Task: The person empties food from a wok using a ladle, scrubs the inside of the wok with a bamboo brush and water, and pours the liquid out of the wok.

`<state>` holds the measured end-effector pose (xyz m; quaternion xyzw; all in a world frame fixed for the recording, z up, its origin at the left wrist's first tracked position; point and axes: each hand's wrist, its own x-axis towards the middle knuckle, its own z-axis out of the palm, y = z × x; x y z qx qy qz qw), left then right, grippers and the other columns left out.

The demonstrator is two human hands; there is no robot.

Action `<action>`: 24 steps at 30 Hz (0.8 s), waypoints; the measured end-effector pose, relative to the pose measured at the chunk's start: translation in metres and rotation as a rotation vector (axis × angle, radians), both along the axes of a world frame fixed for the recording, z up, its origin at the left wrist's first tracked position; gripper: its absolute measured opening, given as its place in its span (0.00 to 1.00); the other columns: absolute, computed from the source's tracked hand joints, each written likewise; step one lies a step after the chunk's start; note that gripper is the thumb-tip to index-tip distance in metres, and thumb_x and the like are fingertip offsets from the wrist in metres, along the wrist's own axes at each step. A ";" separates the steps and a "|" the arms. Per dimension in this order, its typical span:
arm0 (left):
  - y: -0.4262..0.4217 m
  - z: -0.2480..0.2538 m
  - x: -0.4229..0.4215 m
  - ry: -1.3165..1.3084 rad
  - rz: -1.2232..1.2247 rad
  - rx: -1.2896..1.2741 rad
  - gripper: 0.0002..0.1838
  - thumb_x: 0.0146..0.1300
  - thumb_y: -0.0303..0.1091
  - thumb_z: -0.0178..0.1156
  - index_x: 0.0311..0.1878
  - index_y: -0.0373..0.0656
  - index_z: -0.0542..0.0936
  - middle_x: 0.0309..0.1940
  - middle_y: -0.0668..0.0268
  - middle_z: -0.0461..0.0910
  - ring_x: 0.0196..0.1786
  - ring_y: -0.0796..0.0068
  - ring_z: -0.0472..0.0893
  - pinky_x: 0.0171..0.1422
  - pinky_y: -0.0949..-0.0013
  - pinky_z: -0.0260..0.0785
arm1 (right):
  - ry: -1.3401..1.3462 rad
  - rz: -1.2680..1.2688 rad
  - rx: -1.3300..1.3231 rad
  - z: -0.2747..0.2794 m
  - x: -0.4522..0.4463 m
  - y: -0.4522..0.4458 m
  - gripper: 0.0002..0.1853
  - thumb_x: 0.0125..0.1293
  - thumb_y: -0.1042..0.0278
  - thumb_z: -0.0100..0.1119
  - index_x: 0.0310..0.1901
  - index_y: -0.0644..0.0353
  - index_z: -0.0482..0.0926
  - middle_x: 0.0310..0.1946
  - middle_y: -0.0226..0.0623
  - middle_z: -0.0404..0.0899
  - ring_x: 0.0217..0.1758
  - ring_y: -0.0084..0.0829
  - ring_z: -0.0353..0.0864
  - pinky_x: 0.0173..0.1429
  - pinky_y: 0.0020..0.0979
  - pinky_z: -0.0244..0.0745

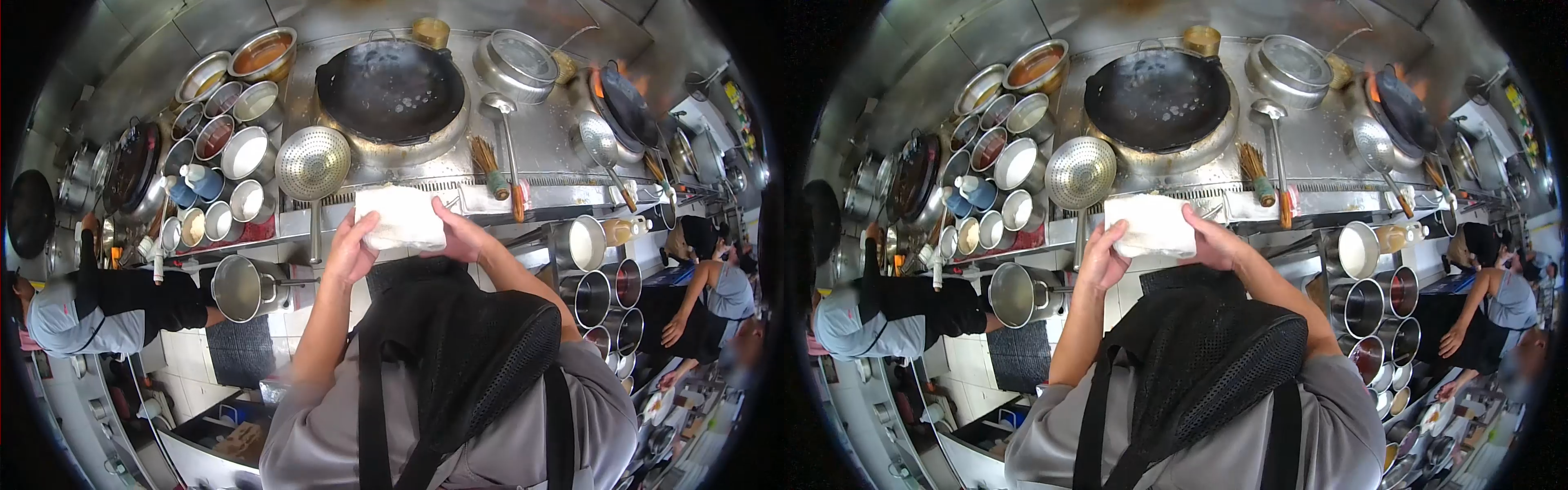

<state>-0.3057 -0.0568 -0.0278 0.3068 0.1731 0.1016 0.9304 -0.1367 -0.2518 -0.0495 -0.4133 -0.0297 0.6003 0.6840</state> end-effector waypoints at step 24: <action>-0.005 0.005 0.004 0.100 0.221 -0.090 0.38 0.78 0.70 0.42 0.76 0.52 0.65 0.68 0.66 0.74 0.70 0.65 0.75 0.74 0.54 0.70 | -1.287 -0.395 0.450 0.050 -0.068 0.167 0.26 0.74 0.55 0.65 0.65 0.62 0.75 0.64 0.49 0.72 0.67 0.45 0.75 0.70 0.42 0.73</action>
